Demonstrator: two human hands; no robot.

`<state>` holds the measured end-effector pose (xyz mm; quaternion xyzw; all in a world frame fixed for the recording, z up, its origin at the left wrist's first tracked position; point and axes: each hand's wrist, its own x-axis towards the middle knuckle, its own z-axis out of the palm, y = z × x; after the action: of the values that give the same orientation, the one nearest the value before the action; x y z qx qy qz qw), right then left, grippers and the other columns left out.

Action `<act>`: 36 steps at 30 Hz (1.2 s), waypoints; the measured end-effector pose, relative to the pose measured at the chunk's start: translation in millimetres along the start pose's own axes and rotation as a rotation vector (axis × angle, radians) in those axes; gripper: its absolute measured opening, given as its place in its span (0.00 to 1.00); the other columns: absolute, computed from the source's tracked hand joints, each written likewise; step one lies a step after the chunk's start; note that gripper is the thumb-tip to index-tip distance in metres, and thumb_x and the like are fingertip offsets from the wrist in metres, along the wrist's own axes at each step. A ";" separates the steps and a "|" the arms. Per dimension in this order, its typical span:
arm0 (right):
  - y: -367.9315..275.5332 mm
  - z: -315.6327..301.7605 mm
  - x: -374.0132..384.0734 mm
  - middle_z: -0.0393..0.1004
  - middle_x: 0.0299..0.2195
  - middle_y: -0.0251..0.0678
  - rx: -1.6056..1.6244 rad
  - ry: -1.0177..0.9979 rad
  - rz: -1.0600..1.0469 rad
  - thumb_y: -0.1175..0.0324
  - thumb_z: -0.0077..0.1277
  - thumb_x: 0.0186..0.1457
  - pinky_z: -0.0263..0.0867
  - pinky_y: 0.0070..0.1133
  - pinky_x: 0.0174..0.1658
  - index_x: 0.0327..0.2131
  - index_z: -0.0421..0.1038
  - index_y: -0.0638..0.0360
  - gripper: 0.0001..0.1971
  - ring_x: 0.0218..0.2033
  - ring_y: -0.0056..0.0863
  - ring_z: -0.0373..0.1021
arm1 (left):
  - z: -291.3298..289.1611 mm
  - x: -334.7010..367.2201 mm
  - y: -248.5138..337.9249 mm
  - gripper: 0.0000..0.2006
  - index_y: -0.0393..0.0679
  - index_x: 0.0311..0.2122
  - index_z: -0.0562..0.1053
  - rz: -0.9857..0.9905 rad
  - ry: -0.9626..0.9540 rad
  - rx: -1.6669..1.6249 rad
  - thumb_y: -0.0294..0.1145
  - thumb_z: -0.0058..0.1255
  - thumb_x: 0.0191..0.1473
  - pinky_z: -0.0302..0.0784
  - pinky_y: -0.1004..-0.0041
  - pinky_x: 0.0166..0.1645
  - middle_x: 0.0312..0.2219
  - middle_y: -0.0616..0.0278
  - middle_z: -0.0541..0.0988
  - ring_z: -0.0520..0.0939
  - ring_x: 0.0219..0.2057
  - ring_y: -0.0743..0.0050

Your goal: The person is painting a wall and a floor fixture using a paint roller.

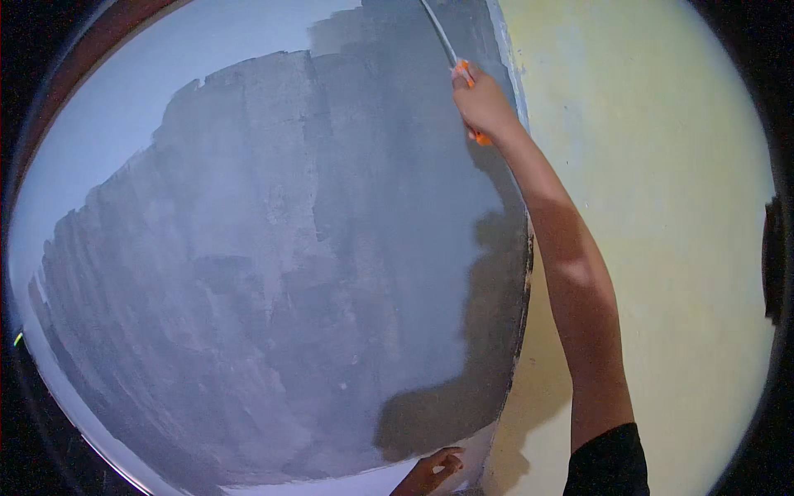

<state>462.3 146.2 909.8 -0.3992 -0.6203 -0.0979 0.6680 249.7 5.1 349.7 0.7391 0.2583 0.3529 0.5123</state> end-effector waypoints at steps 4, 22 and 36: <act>61.0 17.2 -76.9 0.77 0.40 0.57 -0.013 0.092 -0.114 0.57 0.41 0.66 0.71 0.37 0.44 0.56 0.64 0.61 0.22 0.43 0.53 0.75 | 3.7 -12.6 3.0 0.17 0.44 0.57 0.69 0.058 0.006 -0.029 0.36 0.50 0.65 0.74 0.69 0.47 0.35 0.65 0.78 0.78 0.39 0.75; 23.3 19.6 -24.9 0.76 0.41 0.61 -0.029 -0.023 0.061 0.58 0.42 0.64 0.74 0.38 0.40 0.62 0.58 0.66 0.29 0.37 0.56 0.77 | -5.3 -35.7 0.3 0.19 0.45 0.57 0.69 -0.119 0.078 -0.128 0.44 0.46 0.67 0.74 0.69 0.47 0.36 0.64 0.77 0.77 0.39 0.75; 20.4 0.0 10.3 0.76 0.38 0.62 -0.085 0.078 -0.172 0.56 0.42 0.65 0.70 0.44 0.44 0.55 0.65 0.63 0.23 0.42 0.63 0.72 | -15.6 -50.8 -86.1 0.18 0.45 0.57 0.68 -0.033 -0.014 -0.068 0.38 0.48 0.66 0.74 0.65 0.46 0.34 0.64 0.77 0.77 0.39 0.74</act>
<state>477.3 163.6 910.8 -0.3681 -0.6211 -0.1967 0.6633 204.3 5.7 259.3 0.7192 0.2547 0.3480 0.5447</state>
